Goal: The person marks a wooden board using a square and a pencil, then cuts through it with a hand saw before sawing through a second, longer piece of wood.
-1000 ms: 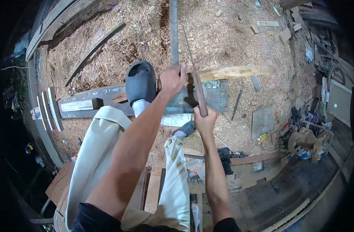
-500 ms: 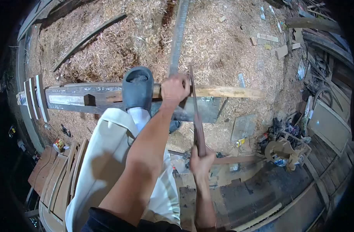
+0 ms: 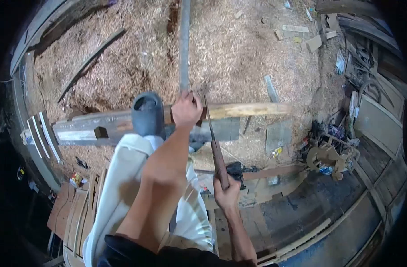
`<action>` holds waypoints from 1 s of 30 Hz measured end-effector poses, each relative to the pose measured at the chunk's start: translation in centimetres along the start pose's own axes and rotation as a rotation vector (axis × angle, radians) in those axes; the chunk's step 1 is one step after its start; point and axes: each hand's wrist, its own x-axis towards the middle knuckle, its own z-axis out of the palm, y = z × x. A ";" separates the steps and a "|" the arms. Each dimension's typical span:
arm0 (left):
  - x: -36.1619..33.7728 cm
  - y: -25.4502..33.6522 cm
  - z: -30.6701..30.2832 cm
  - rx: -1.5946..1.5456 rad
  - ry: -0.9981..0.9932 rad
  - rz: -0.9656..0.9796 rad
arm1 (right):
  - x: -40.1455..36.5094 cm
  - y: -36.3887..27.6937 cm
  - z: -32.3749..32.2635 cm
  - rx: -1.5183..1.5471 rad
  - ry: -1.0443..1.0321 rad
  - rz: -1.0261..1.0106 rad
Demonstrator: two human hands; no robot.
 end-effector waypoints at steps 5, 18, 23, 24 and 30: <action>0.0 -0.2 0.2 -0.022 -0.083 -0.053 | 3.1 1.0 3.0 -0.036 -0.014 -0.095; -0.4 0.3 0.1 0.018 -0.058 -0.058 | -4.1 3.1 0.1 -0.061 -0.035 -0.143; -1.0 -0.2 0.1 0.054 -0.090 -0.058 | -0.3 3.1 1.3 0.082 0.044 -0.099; -0.7 -0.2 0.0 0.037 -0.105 -0.054 | -0.3 3.1 1.2 0.094 0.058 -0.112; 0.2 -1.0 0.5 -0.011 0.070 -0.080 | 1.3 2.4 2.1 0.085 0.027 -0.185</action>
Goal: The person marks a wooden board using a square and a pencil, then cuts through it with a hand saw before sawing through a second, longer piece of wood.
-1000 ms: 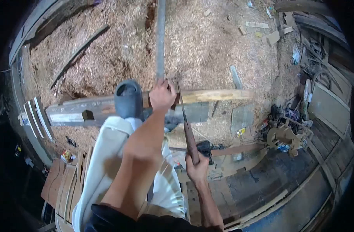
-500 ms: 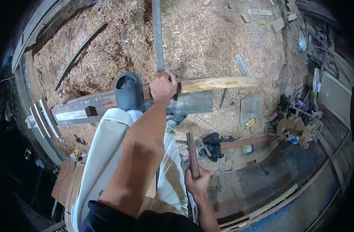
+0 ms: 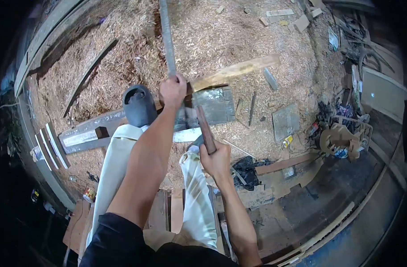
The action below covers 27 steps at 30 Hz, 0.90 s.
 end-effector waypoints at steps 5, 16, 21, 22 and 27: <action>0.4 0.9 -0.8 0.033 -0.078 -0.091 | 0.0 -2.3 0.1 -0.046 -0.027 0.059; 1.4 1.3 -0.9 0.055 -0.155 -0.114 | -2.5 -10.7 -4.9 -0.236 -0.125 0.192; 1.1 0.5 0.0 0.080 -0.107 -0.090 | 9.2 -5.0 2.2 -0.225 -0.133 0.067; 1.2 0.4 0.1 0.080 -0.137 -0.103 | 11.2 -5.2 3.9 -0.235 -0.117 0.083; 1.5 0.0 0.0 0.076 -0.201 -0.119 | 8.8 -5.6 3.1 -0.160 -0.111 0.108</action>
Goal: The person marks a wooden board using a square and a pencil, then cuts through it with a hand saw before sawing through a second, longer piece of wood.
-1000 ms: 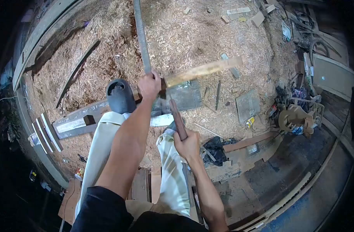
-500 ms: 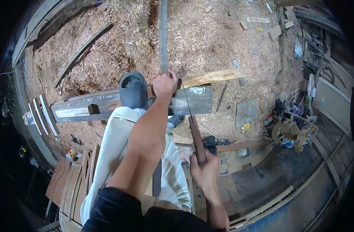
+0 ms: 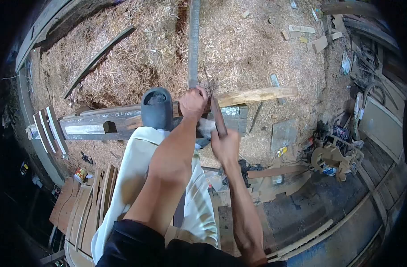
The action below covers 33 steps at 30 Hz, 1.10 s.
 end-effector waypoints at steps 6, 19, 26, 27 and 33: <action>-0.6 0.5 -0.1 0.004 0.009 -0.013 | -13.4 -0.2 -6.4 -0.059 -0.011 0.139; -0.8 -0.4 0.5 -0.009 0.105 0.126 | 2.8 -0.2 1.2 -0.016 0.013 -0.032; -1.0 0.8 -0.5 -0.086 0.172 0.114 | -10.2 0.8 -3.3 -0.016 0.056 0.052; -1.1 0.7 -0.5 -0.077 0.150 0.076 | -11.4 0.8 -3.7 0.025 0.055 0.089; -1.6 0.1 0.9 -0.065 0.213 0.093 | -6.4 3.6 -1.3 -0.075 0.107 -0.050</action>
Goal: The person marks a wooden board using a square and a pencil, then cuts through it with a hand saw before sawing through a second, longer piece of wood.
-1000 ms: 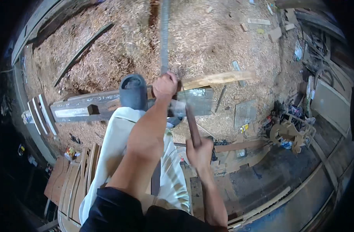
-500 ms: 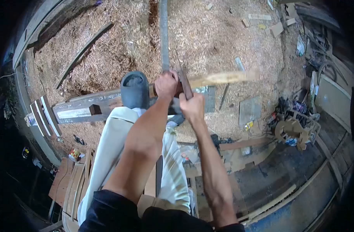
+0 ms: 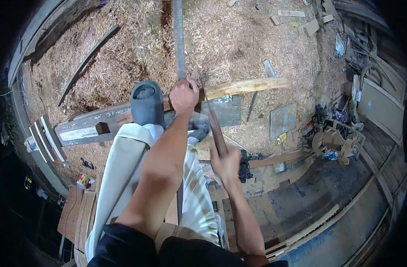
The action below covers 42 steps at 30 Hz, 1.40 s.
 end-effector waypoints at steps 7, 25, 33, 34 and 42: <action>0.5 0.3 -0.9 0.082 -0.200 -0.054 | 6.2 -1.4 3.2 0.129 -0.063 0.075; 0.4 -0.6 -0.3 0.001 -0.083 0.017 | 9.2 -1.5 5.2 0.137 -0.002 0.019; -0.7 -0.3 -1.3 0.014 0.053 0.264 | 1.8 2.6 3.3 0.240 -0.031 0.124; -1.8 -0.5 -1.5 -0.006 0.044 0.258 | 0.6 3.0 2.7 0.221 -0.020 0.130; 0.4 -0.3 -1.0 -0.127 -0.034 0.061 | 2.7 0.2 2.5 0.134 -0.005 0.077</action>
